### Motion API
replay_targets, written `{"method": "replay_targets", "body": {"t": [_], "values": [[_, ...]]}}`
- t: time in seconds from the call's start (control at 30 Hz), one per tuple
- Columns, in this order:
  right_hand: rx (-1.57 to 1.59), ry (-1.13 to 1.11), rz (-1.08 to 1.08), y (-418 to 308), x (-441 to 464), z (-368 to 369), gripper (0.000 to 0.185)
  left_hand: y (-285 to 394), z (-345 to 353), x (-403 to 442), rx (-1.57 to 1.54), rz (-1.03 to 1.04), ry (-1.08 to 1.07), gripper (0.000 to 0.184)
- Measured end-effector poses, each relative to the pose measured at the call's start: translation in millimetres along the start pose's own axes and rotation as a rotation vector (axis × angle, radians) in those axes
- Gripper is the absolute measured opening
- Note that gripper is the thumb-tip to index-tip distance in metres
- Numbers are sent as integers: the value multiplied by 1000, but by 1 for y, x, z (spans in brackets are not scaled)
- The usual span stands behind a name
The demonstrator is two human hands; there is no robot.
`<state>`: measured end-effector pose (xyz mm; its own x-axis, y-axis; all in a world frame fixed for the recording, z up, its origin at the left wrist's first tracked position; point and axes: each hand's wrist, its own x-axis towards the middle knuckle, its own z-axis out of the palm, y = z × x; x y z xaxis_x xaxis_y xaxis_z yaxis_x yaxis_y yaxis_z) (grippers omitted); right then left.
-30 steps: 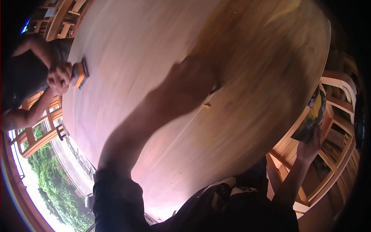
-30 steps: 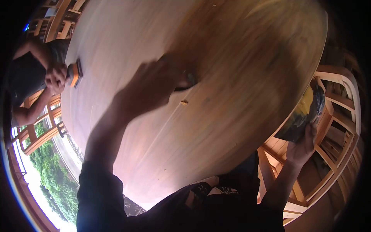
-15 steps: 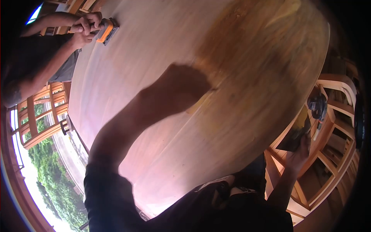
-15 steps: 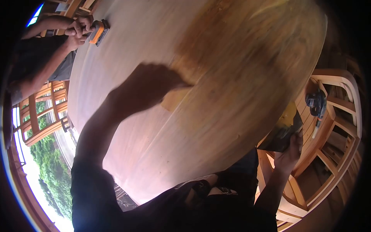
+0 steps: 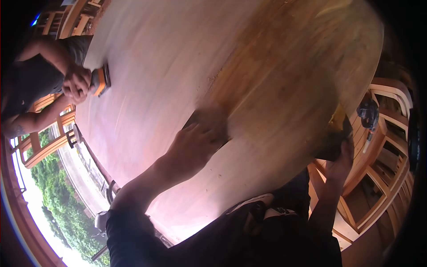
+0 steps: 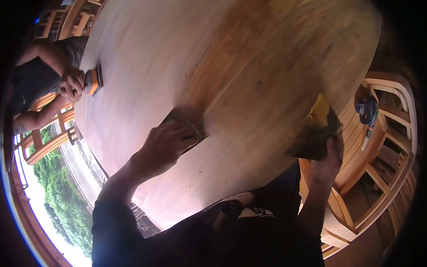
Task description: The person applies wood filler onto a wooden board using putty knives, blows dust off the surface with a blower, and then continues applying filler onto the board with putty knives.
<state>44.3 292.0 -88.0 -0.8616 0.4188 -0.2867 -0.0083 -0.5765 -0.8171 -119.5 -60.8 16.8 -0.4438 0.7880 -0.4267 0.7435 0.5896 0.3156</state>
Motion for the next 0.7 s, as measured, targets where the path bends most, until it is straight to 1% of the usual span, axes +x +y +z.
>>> {"method": "replay_targets", "body": {"t": [0.03, 0.07, 0.17, 0.2, 0.3, 0.4, 0.5, 0.6, 0.7], "values": [[109, -65, 24, -1, -1, 8, 43, -6, 1, -11, -4, 12, -70, 42], [156, -81, 59, 0, -3, 12, 46, -7, 2, -17, -10, 24, -141, 45], [168, -63, 82, -4, -11, 41, 47, -6, -24, 5, -10, -1, -66, 49], [179, -86, 103, -6, -15, 46, 48, -9, -25, 22, -18, 51, 117, 51], [193, -120, 118, -3, -18, 46, 48, -15, -23, 76, 52, 160, 366, 50], [167, -41, 74, -9, -20, 52, 47, -9, 16, 67, 126, 103, 458, 47], [149, 14, 109, -11, -27, 36, 48, 3, 40, 23, -20, 50, 483, 44], [198, 12, 108, -17, -38, 36, 49, 6, 16, -4, 46, -2, 70, 44], [213, 6, 50, -9, -51, 32, 50, 2, -16, 29, 108, 33, 94, 45]]}}
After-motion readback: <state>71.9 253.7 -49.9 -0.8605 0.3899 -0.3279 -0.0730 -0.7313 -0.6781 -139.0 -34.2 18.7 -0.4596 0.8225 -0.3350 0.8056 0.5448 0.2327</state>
